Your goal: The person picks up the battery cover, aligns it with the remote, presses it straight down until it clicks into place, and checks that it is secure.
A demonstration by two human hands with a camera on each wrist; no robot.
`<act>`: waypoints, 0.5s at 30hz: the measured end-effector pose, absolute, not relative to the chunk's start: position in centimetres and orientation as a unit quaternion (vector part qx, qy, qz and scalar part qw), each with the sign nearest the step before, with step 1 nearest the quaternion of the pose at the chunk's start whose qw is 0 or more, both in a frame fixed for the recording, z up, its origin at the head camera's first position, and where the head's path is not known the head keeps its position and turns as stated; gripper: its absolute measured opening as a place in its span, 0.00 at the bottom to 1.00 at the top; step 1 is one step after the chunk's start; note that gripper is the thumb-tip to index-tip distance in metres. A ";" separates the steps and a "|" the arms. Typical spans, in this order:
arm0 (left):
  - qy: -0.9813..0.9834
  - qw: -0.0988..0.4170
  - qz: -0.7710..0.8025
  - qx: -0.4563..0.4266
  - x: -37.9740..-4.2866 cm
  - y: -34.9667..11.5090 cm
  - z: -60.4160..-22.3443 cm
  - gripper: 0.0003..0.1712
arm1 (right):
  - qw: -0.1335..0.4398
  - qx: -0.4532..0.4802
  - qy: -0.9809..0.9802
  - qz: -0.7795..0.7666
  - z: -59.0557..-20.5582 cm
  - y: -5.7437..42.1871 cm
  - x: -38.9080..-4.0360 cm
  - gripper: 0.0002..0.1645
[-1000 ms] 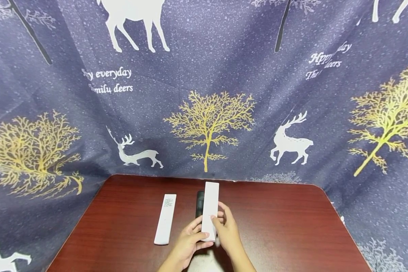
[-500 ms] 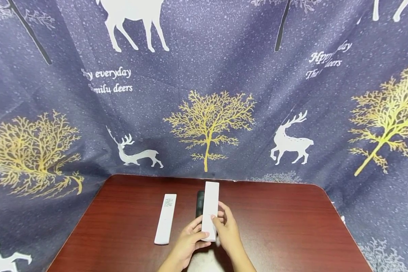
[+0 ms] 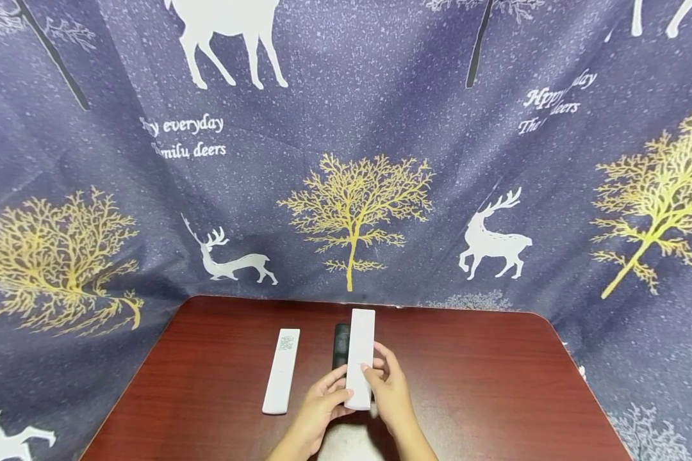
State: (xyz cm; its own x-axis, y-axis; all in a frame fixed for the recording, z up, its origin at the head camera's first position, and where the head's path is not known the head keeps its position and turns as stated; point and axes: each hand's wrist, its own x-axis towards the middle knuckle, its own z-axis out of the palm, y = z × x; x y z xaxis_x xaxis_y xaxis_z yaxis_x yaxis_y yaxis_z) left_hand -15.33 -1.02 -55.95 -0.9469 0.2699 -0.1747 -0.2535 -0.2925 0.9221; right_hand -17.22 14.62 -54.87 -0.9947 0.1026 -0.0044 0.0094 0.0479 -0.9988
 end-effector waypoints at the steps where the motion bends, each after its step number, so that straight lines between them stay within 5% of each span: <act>1: 0.573 0.162 0.803 0.006 -15.3 -1.0 -55.9 0.37 | 0.035 -0.040 -0.723 0.689 -54.9 14.7 -17.2 0.32; 15: 0.590 0.143 0.794 0.007 -15.2 -0.7 -55.9 0.30 | 0.037 -0.061 -0.726 0.684 -55.0 15.6 -17.2 0.32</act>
State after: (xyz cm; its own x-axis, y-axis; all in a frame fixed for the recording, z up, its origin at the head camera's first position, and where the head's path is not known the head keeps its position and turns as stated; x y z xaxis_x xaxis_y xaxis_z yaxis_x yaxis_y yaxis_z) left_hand -15.22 -0.73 -55.89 -0.9588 0.2359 -0.1583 -0.2196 -0.2620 0.9397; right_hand -17.16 15.57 -55.00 -0.9899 0.1385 -0.0297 0.0380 0.0573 -0.9976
